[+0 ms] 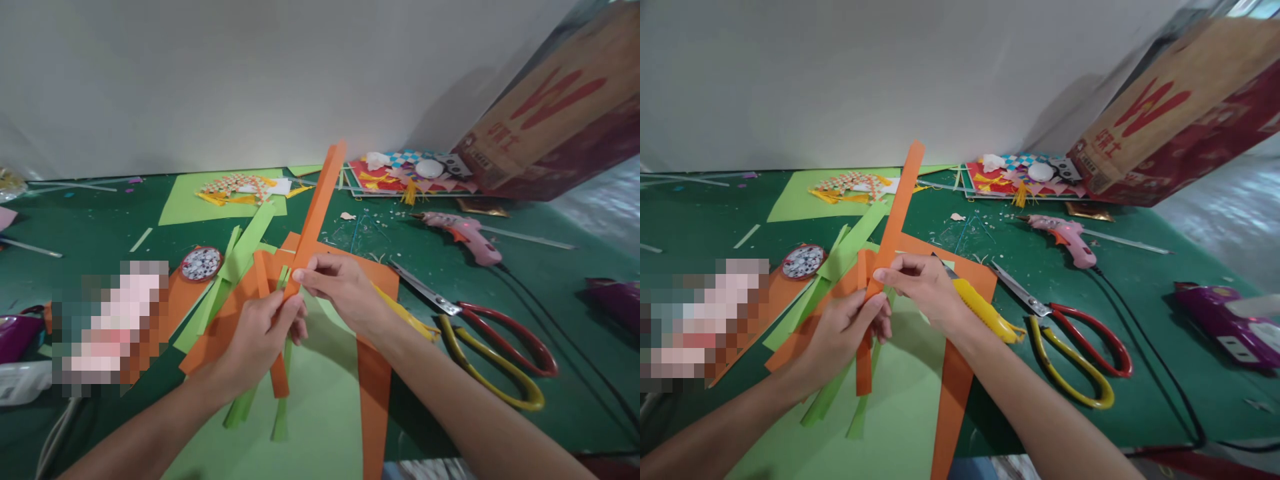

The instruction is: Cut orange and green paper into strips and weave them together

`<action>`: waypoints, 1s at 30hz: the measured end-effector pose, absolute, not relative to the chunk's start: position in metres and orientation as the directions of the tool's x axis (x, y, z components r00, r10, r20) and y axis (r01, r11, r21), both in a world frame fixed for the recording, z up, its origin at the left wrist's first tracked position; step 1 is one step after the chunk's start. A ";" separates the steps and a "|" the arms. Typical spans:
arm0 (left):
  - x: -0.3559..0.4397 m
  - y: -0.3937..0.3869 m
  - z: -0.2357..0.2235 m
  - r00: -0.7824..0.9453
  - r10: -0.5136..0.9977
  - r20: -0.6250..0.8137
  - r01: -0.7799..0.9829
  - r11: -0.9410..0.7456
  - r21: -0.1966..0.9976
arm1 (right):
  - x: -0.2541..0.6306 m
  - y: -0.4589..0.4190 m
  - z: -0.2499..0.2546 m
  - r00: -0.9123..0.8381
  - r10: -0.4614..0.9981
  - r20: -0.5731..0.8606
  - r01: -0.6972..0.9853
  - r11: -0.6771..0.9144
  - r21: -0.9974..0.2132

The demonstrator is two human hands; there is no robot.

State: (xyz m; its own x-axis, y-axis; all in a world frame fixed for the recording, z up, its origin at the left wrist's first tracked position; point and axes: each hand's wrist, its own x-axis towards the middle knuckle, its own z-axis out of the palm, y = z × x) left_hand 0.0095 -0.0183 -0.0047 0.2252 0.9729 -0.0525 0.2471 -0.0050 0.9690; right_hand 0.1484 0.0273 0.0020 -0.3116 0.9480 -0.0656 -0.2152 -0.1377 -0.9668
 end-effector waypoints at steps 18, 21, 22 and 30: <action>0.007 -0.019 -0.005 0.249 0.968 -0.027 0.152 -0.012 0.988 | 0.150 0.024 0.002 -0.503 0.864 -0.029 -0.198 -0.148 -0.969; 0.008 -0.018 -0.004 0.235 0.972 -0.033 0.149 -0.003 0.989 | 0.150 0.023 0.004 -0.487 0.873 -0.012 -0.203 -0.126 -0.971; 0.008 -0.017 -0.004 0.233 0.972 -0.038 0.148 0.003 0.989 | 0.149 0.023 0.004 -0.457 0.890 -0.003 -0.192 -0.101 -0.976; 0.009 -0.020 -0.004 0.228 0.970 -0.081 0.125 0.053 0.991 | 0.147 0.027 0.004 -0.272 0.962 0.033 -0.121 0.000 -0.993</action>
State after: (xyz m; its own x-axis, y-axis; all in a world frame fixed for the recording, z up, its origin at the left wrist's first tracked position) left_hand 0.0090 -0.0197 -0.0038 0.2278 0.9703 -0.0809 0.1246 0.0534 0.9908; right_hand 0.1469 0.0273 0.0037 -0.2724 0.9616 0.0332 -0.1209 0.0000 -0.9927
